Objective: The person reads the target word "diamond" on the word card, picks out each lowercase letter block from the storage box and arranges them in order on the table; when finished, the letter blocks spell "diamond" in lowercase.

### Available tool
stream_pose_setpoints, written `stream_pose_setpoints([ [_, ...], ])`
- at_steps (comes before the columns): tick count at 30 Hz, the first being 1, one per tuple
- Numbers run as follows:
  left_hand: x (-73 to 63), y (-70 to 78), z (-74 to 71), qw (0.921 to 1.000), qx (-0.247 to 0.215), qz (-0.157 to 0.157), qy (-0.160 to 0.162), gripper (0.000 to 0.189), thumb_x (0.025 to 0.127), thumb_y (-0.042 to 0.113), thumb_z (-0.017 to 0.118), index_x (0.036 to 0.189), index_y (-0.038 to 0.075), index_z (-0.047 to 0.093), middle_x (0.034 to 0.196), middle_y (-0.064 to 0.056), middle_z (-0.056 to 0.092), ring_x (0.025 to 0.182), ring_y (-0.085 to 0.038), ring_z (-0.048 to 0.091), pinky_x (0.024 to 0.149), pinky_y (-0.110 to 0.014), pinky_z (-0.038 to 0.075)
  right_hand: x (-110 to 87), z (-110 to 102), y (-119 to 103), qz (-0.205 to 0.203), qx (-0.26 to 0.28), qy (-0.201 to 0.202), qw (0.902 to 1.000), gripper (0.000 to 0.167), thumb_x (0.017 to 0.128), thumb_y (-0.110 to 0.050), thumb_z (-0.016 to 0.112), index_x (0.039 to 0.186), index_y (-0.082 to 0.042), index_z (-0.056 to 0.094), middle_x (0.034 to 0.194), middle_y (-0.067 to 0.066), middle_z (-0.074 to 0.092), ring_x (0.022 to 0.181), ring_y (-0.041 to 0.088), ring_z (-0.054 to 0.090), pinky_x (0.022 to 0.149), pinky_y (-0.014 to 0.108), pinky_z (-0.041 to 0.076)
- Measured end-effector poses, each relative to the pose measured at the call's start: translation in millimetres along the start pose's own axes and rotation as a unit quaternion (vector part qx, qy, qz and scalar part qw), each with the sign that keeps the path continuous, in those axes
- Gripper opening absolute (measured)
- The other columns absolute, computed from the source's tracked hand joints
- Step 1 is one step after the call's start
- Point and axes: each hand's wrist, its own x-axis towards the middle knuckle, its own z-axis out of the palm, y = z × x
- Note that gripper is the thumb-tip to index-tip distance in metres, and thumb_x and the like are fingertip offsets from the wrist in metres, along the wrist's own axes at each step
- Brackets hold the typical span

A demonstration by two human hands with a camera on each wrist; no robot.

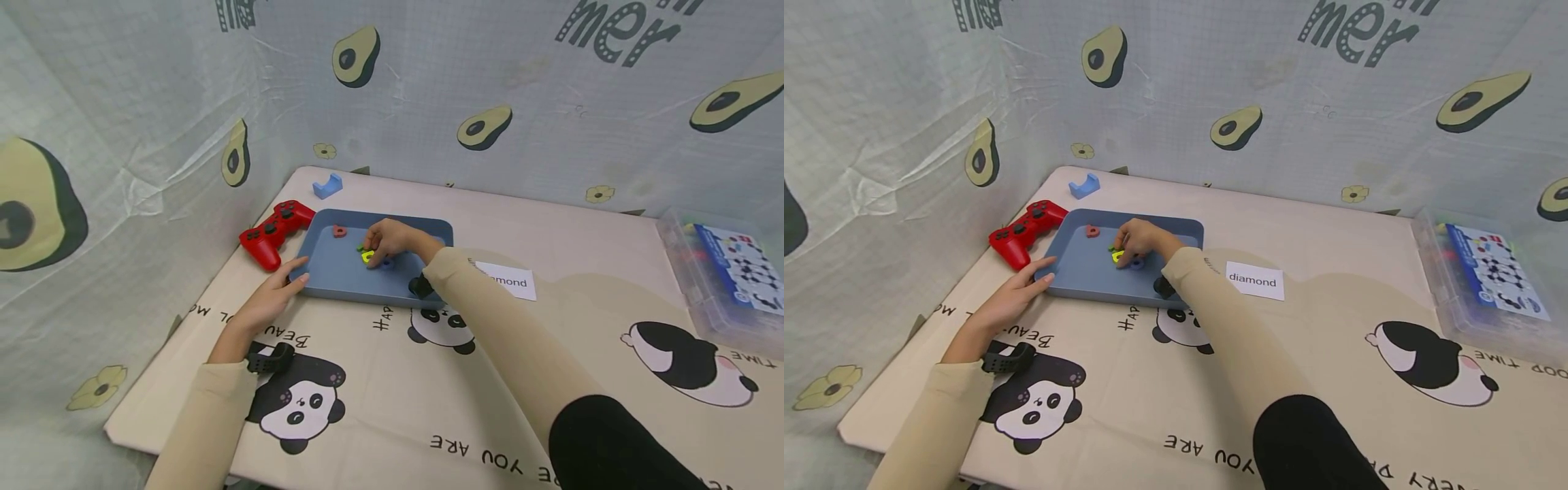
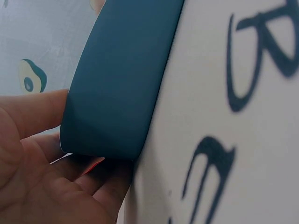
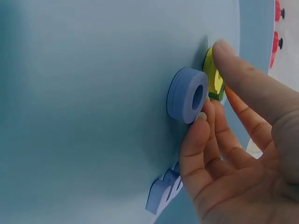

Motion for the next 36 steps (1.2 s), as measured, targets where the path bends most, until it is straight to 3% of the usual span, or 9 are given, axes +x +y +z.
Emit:
stream_pose_setpoints([
  [11, 0.4, -4.0, -0.7, 1.0000, 0.000, -0.002, -0.001, 0.056, 0.102, 0.021, 0.044, 0.149, 0.001, 0.021, 0.155, -0.022, 0.004, 0.141, -0.037, 0.001, 0.111, -0.052, 0.010, -1.7, 2.5, -6.0, -0.005, -0.038, -0.013, 0.9992, 0.024, 0.080, -0.004, 0.075, 0.099, -0.001, 0.061, 0.089, 0.006, 0.055, 0.070, 0.013, 0.047, 0.057, 0.022, 0.042],
  [21, 1.9, -6.2, 0.7, 0.9999, -0.012, 0.002, -0.003, 0.057, 0.102, 0.021, 0.044, 0.149, 0.000, 0.021, 0.155, -0.022, 0.003, 0.141, -0.037, 0.000, 0.112, -0.051, 0.010, -1.6, 1.9, -1.7, 0.003, -0.052, -0.010, 0.9986, 0.026, 0.082, -0.007, 0.074, 0.106, -0.003, 0.065, 0.107, 0.010, 0.059, 0.080, 0.014, 0.050, 0.062, 0.022, 0.045],
  [36, 1.0, -4.7, 0.3, 1.0000, -0.009, 0.002, 0.000, 0.056, 0.102, 0.019, 0.044, 0.149, 0.000, 0.021, 0.155, -0.022, 0.004, 0.141, -0.037, 0.000, 0.112, -0.051, 0.011, -5.5, -7.0, -4.6, -0.030, -0.078, -0.039, 0.9957, 0.024, 0.087, -0.010, 0.068, 0.108, -0.001, 0.063, 0.110, 0.011, 0.061, 0.079, 0.012, 0.052, 0.066, 0.023, 0.047],
])
